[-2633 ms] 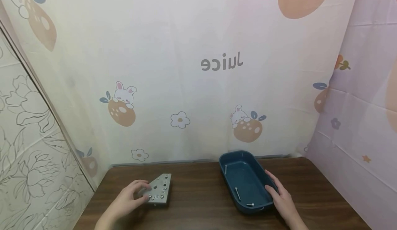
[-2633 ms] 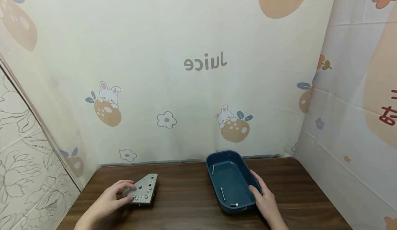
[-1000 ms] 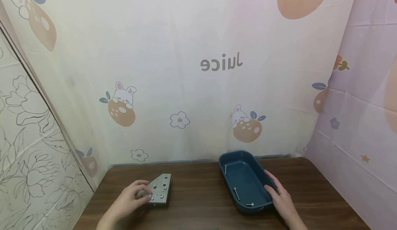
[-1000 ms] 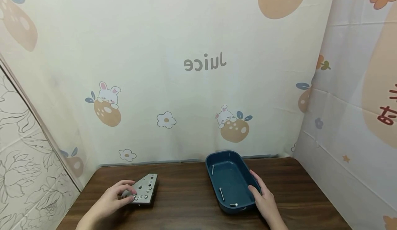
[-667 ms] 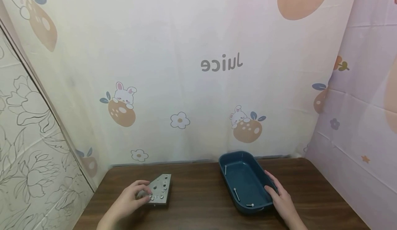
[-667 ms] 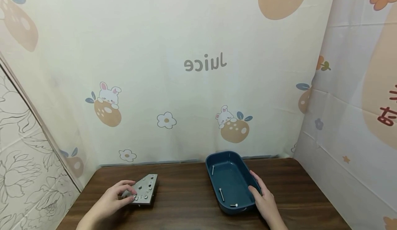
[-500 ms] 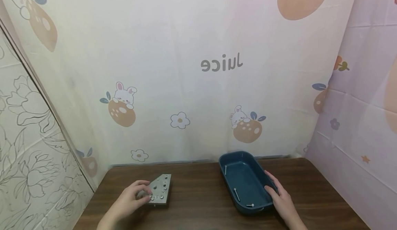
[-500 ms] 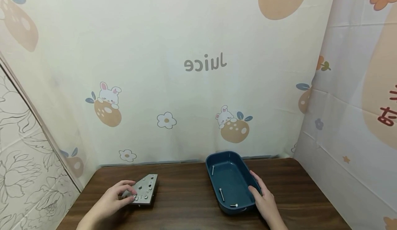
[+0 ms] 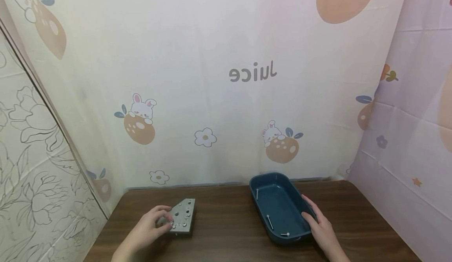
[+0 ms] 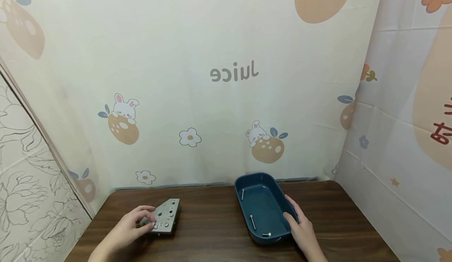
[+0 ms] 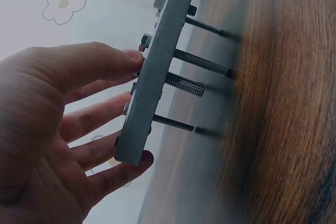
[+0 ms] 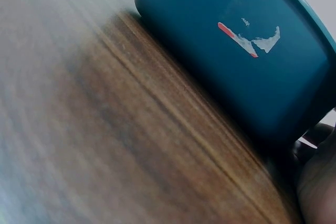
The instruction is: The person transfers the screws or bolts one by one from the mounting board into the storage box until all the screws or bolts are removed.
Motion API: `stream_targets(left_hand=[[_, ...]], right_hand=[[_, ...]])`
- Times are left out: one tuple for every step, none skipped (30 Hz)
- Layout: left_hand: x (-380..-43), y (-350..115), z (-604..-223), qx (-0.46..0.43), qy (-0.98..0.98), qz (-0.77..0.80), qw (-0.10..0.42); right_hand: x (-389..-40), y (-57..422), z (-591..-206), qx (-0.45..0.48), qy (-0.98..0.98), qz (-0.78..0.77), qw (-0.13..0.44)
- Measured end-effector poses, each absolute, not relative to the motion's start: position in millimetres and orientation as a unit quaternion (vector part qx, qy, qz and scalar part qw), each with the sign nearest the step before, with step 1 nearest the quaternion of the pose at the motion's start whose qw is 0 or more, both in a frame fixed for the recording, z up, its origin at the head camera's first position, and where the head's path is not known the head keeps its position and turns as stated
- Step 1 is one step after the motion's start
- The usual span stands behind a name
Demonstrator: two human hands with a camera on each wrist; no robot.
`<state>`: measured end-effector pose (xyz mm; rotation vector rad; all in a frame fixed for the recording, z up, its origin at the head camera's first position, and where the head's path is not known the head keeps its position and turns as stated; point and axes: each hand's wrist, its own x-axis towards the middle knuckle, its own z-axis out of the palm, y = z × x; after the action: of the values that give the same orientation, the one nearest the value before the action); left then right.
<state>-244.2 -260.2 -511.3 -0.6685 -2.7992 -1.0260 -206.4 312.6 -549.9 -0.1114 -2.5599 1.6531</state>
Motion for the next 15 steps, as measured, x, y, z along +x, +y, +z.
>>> stream_targets(left_hand=[[-244.3, -260.0, -510.9, -0.218, -0.915, -0.336, 0.042], [-244.4, -259.8, -510.5, -0.217, -0.915, -0.337, 0.041], [-244.4, -259.7, -510.3, -0.217, -0.915, -0.337, 0.040], [-244.3, -259.6, -510.1, -0.217, -0.916, -0.336, 0.040], [-244.3, -259.6, -509.9, -0.217, -0.916, -0.336, 0.040], [-244.4, -259.6, -509.9, -0.216, -0.916, -0.334, 0.040], [-244.4, -259.6, -509.9, -0.216, -0.917, -0.333, 0.041], [-244.5, -259.6, -509.9, -0.217, -0.917, -0.332, 0.041], [-244.5, -259.7, -510.0, -0.217, -0.918, -0.330, 0.042], [-244.6, -259.8, -510.0, -0.218, -0.918, -0.329, 0.042], [-244.8, -259.8, -510.2, -0.219, -0.918, -0.328, 0.043], [-244.9, -259.9, -510.3, -0.221, -0.917, -0.328, 0.043], [-245.0, -259.9, -510.3, -0.223, -0.917, -0.328, 0.044], [-245.0, -259.9, -510.4, -0.223, -0.917, -0.327, 0.044], [-245.1, -259.9, -510.6, -0.224, -0.917, -0.326, 0.044]], right_hand=[[-206.4, 312.6, -549.8, -0.038, -0.838, 0.542, 0.043], [-206.5, 312.7, -549.8, -0.038, -0.838, 0.542, 0.043], [-206.5, 312.8, -549.8, -0.039, -0.838, 0.542, 0.042], [-206.5, 312.8, -549.9, -0.039, -0.838, 0.543, 0.042], [-206.6, 312.9, -550.3, -0.038, -0.838, 0.543, 0.045], [-206.7, 313.0, -550.8, -0.037, -0.837, 0.543, 0.047], [-206.7, 313.0, -551.1, -0.037, -0.837, 0.544, 0.046], [-206.7, 313.0, -551.4, -0.037, -0.837, 0.544, 0.047], [-206.8, 312.9, -551.7, -0.037, -0.836, 0.545, 0.047], [-206.9, 312.8, -552.0, -0.037, -0.837, 0.544, 0.049], [-207.0, 312.6, -552.2, -0.037, -0.837, 0.544, 0.050], [-207.0, 312.5, -552.3, -0.038, -0.837, 0.543, 0.049], [-207.1, 312.3, -552.3, -0.039, -0.837, 0.544, 0.048], [-207.1, 312.2, -552.3, -0.038, -0.837, 0.544, 0.050], [-207.1, 312.2, -552.4, -0.038, -0.837, 0.544, 0.052]])
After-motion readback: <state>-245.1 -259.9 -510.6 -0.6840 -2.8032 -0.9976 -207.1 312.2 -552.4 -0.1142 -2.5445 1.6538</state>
